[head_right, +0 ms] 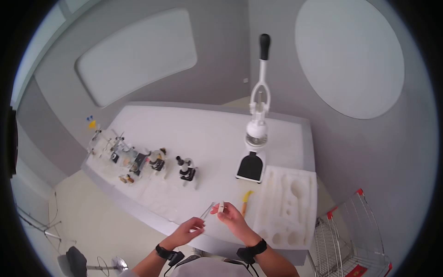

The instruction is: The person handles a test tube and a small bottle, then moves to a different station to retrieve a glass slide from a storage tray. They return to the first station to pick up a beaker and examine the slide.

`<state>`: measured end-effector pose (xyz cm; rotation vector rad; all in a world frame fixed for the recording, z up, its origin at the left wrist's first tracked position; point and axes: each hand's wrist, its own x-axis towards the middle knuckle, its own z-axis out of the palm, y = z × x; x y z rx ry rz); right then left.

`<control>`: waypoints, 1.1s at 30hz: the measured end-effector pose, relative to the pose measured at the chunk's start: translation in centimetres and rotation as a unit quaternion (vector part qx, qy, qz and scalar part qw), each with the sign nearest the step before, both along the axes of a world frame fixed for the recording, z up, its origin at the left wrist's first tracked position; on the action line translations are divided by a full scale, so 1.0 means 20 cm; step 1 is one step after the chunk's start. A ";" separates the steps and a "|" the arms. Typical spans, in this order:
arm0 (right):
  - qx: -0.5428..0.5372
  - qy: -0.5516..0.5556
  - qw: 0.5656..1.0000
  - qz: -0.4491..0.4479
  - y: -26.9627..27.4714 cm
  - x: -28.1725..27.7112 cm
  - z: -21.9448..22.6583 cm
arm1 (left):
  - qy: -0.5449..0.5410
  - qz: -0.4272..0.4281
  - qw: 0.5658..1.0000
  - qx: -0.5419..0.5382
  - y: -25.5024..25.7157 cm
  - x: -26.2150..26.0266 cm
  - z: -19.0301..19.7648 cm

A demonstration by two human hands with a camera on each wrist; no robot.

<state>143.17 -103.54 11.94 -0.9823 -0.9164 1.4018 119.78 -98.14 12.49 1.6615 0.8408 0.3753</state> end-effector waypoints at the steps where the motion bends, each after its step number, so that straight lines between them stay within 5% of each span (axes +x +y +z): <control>1: 0.011 0.044 0.999 -0.007 0.01 -0.08 0.01 | -0.047 0.020 0.998 -0.023 -0.03 0.02 0.03; 7: 0.008 0.022 0.998 -0.052 0.04 -0.46 -0.10 | -0.170 0.126 0.973 -0.092 -0.01 -0.18 -0.16; 9: -0.065 -0.168 0.981 -0.067 0.05 -0.54 0.01 | -0.176 0.133 0.970 -0.105 0.04 -0.31 -0.15; 10: -0.065 -0.172 0.981 -0.065 0.07 -0.58 0.01 | -0.176 0.142 0.967 -0.119 0.06 -0.38 -0.14; 21: 0.001 -0.056 0.998 -0.035 0.28 -1.19 0.14 | -0.250 0.179 0.945 -0.112 0.26 -1.05 -0.07; 25: 0.038 -0.095 0.994 0.036 0.35 -1.37 0.04 | -0.257 0.184 0.941 -0.120 0.31 -1.29 -0.13; 30: -0.089 0.014 0.995 0.032 0.38 -1.59 0.04 | -0.308 0.181 0.919 -0.169 0.33 -1.54 -0.24; 33: -0.088 0.023 0.996 -0.005 0.41 -1.71 -0.09 | -0.272 0.217 0.932 -0.102 0.30 -1.61 -0.20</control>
